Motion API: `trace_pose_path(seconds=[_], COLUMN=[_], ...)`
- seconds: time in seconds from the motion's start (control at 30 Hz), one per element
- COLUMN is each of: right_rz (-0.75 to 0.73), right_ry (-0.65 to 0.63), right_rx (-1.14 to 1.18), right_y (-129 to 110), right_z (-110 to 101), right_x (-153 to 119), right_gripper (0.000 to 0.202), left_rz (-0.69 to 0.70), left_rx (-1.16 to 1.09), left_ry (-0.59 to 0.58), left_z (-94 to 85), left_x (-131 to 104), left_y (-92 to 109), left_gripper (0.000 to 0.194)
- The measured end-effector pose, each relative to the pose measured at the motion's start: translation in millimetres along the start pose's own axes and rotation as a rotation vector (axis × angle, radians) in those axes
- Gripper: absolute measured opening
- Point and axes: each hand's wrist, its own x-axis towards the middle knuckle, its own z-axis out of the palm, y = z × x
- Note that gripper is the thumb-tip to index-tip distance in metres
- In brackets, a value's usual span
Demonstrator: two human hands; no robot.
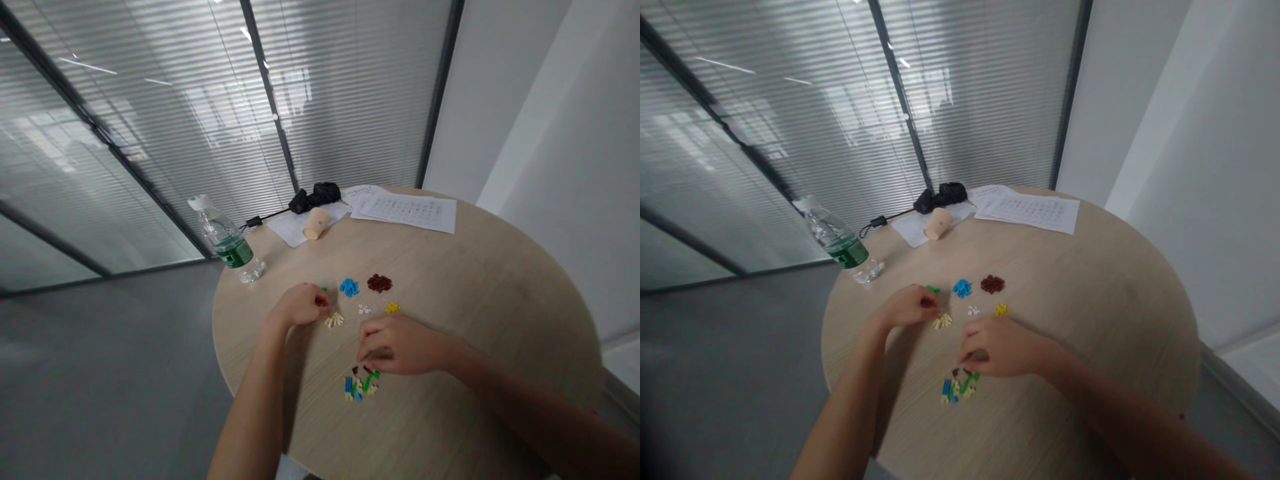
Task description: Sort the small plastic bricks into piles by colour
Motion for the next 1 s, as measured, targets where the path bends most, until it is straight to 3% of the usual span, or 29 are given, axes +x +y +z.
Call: trace_pose_path(seconds=[0.17, 0.43, 0.57, 0.77, 0.9, 1.0], right_rz=[-0.003, 0.014, 0.145, 0.449, 0.511, 0.494], right_ry=[-0.040, -0.067, 0.054, 0.496, 0.552, 0.541], right_rx=[-0.017, 0.025, 0.042, -0.221, -0.305, -0.321], right_y=[-1, -2, 3, 45, 71, 78], right_z=[-1, -1, -13, -32, -28, -23], right_x=[-1, 1, 0, -8, -10, -8], right_gripper=[0.022, 0.012, 0.010, 0.008, 0.013, 0.014], left_rz=[-0.010, 0.019, 0.149, 0.248, 0.333, 0.383], left_rx=[-0.009, -0.089, -0.256, -0.534, -0.579, -0.596], left_ry=[0.049, 0.142, 0.126, -0.033, -0.233, -0.367], left_z=[-1.3, -2.5, 0.5, 6.2, 8.3, 8.6], left_x=[-1, -2, 1, 2, 1, 0], left_y=[2, 6, 9, 26, 35, 38], left_gripper=[0.027, 0.022, 0.018, 0.015, 0.015, 0.015])
